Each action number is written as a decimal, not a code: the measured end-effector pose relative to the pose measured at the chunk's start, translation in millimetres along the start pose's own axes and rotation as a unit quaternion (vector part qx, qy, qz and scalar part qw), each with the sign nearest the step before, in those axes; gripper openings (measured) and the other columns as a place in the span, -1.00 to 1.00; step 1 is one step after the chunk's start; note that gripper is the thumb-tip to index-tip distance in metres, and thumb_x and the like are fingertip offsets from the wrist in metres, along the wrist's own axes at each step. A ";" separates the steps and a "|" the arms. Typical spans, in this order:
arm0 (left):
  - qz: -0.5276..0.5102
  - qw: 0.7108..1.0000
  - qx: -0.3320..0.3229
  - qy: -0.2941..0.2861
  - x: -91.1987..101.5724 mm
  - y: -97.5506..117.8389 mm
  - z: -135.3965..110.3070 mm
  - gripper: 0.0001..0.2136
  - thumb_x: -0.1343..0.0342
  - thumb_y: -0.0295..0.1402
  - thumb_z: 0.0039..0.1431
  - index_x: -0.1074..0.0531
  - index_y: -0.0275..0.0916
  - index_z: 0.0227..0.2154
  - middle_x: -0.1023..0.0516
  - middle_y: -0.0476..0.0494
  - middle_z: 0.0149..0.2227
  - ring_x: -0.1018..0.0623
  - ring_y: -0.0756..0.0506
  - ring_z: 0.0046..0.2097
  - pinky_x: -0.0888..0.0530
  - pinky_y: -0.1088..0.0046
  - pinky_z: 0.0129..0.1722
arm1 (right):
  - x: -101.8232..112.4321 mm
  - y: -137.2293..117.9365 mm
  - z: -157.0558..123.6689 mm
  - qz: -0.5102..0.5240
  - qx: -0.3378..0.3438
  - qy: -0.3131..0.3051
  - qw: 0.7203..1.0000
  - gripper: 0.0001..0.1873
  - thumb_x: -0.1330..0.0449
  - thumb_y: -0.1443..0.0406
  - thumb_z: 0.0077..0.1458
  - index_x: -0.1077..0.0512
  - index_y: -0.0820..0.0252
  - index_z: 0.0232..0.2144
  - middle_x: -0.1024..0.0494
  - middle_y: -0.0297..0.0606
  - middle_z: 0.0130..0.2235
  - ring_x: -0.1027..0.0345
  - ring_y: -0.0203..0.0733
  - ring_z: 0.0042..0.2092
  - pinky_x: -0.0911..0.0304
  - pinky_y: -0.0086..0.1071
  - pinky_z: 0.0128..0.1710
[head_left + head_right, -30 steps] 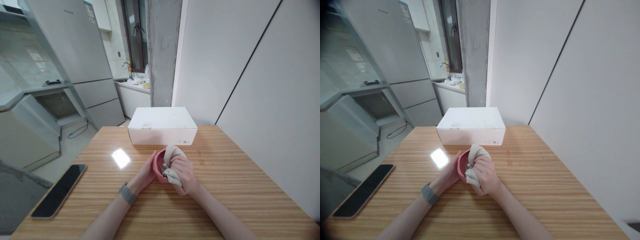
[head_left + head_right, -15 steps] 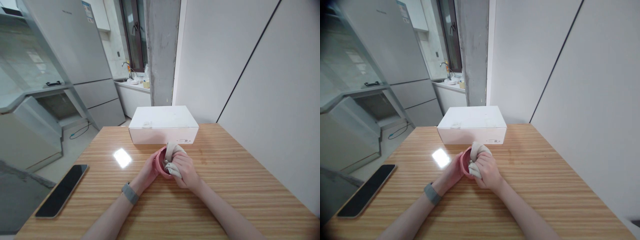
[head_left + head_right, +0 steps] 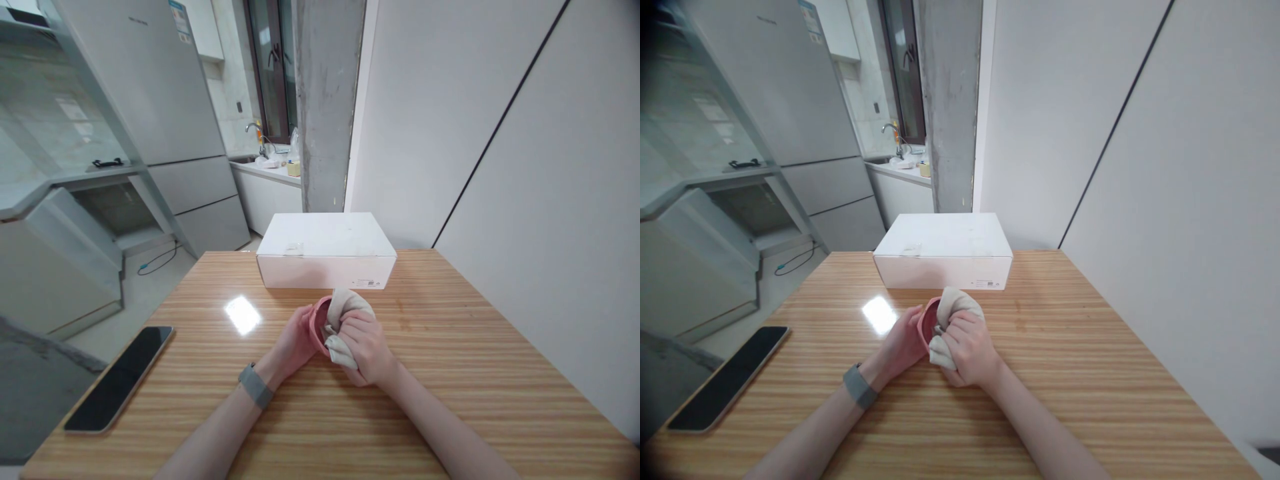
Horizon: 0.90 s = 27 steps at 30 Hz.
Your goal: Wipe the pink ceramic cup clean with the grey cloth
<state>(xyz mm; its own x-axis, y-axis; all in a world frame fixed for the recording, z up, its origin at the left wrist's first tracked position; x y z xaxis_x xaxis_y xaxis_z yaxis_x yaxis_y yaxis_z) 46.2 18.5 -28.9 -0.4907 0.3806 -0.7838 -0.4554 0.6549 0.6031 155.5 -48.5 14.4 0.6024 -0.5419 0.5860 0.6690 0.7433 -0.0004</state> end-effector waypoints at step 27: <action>0.035 0.999 0.020 0.004 10.3 -5.7 -0.4 -0.60 0.01 -0.13 0.32 -0.48 -0.32 0.02 -0.60 -0.25 -0.03 -0.55 -0.15 -0.06 -0.44 0.33 -0.02 | 7.7 12.5 0.6 0.065 -0.044 -0.001 0.997 -0.75 0.05 0.26 0.15 -0.21 0.07 -0.57 -0.32 -0.31 -0.60 -0.18 -0.17 -0.50 -0.25 -0.20 -0.34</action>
<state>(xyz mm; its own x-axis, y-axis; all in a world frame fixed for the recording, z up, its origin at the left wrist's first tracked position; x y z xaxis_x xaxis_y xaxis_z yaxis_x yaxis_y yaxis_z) 43.4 18.5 -40.3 -0.5269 0.4211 -0.7383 -0.3891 0.6528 0.6500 168.3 -43.2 19.4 0.6857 -0.4418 0.5785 0.6205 0.7703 -0.1472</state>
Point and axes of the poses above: each hand's wrist, its own z-axis towards the middle knuckle, its own x-axis out of the back of the hand, y = z × x, the point moved 4 cm from there along z, towards the middle knuckle
